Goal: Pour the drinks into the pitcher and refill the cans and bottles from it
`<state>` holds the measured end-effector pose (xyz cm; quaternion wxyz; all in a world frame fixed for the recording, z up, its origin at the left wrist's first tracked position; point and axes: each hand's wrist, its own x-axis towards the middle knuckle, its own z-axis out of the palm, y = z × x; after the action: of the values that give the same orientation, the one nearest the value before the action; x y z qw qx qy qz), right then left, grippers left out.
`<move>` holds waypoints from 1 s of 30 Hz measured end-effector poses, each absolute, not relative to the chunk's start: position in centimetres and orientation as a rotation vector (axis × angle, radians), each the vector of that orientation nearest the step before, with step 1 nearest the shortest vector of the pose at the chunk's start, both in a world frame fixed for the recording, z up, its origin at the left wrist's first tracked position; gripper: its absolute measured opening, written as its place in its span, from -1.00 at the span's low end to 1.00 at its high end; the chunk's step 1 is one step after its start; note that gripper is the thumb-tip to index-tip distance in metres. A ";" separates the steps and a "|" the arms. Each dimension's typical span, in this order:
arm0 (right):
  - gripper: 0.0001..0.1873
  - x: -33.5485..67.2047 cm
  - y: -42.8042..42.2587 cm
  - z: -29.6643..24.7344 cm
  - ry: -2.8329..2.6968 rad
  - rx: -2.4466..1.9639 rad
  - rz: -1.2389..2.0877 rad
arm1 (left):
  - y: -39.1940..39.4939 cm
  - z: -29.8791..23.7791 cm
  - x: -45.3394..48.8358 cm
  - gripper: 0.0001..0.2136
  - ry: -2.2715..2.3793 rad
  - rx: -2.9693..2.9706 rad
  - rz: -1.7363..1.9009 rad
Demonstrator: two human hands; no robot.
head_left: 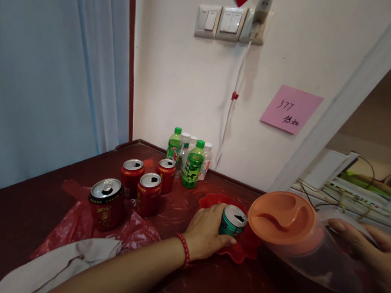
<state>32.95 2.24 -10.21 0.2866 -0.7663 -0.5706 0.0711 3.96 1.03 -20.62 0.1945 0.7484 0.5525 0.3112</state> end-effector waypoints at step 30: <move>-0.63 31.4 1.1 -10.2 -1.473 -1.837 0.199 | 0.9 -20.3 3.9 -0.40 1.556 2.085 0.858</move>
<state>31.41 1.08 -10.22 0.3797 -0.7191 -0.5768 0.0779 3.94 0.89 -20.30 0.1998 0.7457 0.5565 0.3070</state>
